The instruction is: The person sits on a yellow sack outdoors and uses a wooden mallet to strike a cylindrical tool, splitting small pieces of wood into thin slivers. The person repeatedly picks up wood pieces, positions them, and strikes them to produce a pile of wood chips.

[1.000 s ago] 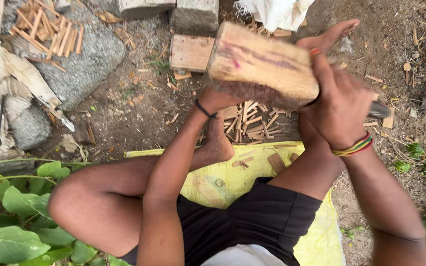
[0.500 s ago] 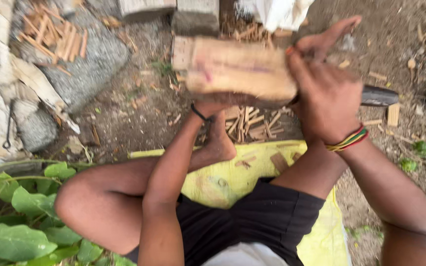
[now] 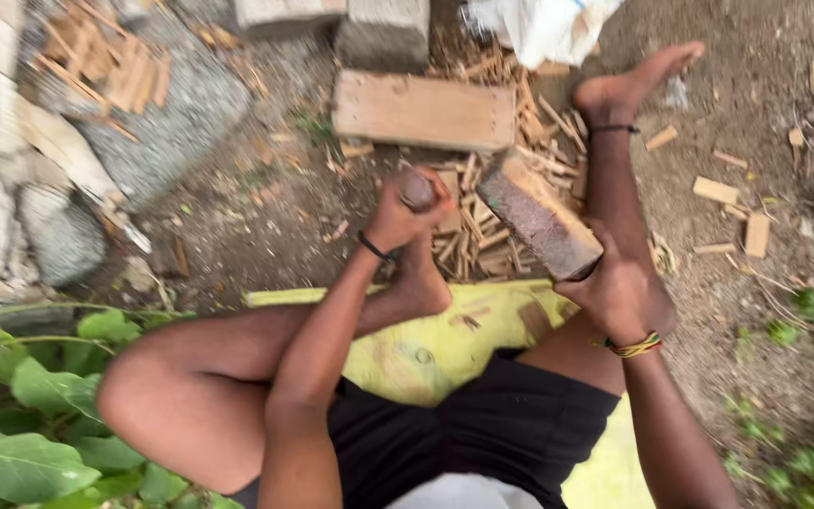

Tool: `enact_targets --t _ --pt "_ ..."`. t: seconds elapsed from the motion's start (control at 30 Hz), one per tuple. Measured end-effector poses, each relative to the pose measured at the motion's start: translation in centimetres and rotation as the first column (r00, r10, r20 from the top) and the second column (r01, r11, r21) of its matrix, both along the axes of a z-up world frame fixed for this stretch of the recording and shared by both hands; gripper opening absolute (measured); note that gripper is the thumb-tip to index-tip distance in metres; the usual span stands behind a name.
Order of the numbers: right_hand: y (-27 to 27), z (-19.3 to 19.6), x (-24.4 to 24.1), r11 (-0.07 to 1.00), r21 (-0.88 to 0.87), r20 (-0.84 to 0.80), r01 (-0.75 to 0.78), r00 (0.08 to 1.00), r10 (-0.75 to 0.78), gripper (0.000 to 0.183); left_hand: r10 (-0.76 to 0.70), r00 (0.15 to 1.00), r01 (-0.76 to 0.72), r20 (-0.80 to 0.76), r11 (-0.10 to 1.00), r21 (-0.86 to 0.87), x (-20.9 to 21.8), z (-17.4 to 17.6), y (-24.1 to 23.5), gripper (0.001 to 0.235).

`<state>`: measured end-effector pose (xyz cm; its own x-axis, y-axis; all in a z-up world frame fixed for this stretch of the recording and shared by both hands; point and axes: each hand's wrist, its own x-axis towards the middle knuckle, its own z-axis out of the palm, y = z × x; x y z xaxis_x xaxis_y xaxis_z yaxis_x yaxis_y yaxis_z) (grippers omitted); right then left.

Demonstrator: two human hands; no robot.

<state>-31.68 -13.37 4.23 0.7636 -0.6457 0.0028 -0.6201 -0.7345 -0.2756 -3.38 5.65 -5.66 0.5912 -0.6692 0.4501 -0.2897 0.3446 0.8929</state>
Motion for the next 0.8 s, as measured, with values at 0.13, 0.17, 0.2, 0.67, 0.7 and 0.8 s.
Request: enact_targets --t 0.13,0.17,0.2,0.67,0.7,0.8 --pt "-1.3 -3.5 -4.0 0.998 0.032 -0.177 -0.056 0.982 0.06 0.095 0.099 0.991 -0.108 -0.092 0.989 -0.102 0.1 4.2 0.9 0.023" --pt "-1.6 -4.0 -4.0 0.995 0.067 -0.219 -0.073 0.972 0.086 0.094 0.091 0.985 -0.114 -0.147 0.981 -0.157 0.4 5.1 1.1 0.022" --pt "-1.4 -4.3 -4.8 0.992 0.069 -0.213 -0.105 0.97 0.118 0.089 0.1 0.982 -0.128 -0.161 0.976 -0.178 0.1 5.6 1.5 0.023" --pt "-3.6 -6.1 11.6 0.878 0.149 0.193 -0.455 0.884 0.425 0.046 0.089 0.992 -0.109 -0.084 0.953 -0.281 -0.8 9.5 5.3 0.032" --pt "-3.3 -7.3 13.9 0.855 0.154 0.234 -0.495 0.859 0.455 0.047 0.08 0.993 -0.103 -0.09 0.954 -0.282 -0.8 9.7 5.3 0.031" --pt "-0.2 -12.3 19.0 0.792 0.268 0.227 -0.549 0.835 0.502 0.051 0.108 0.991 -0.124 -0.074 0.959 -0.255 -0.7 10.2 6.9 0.031"
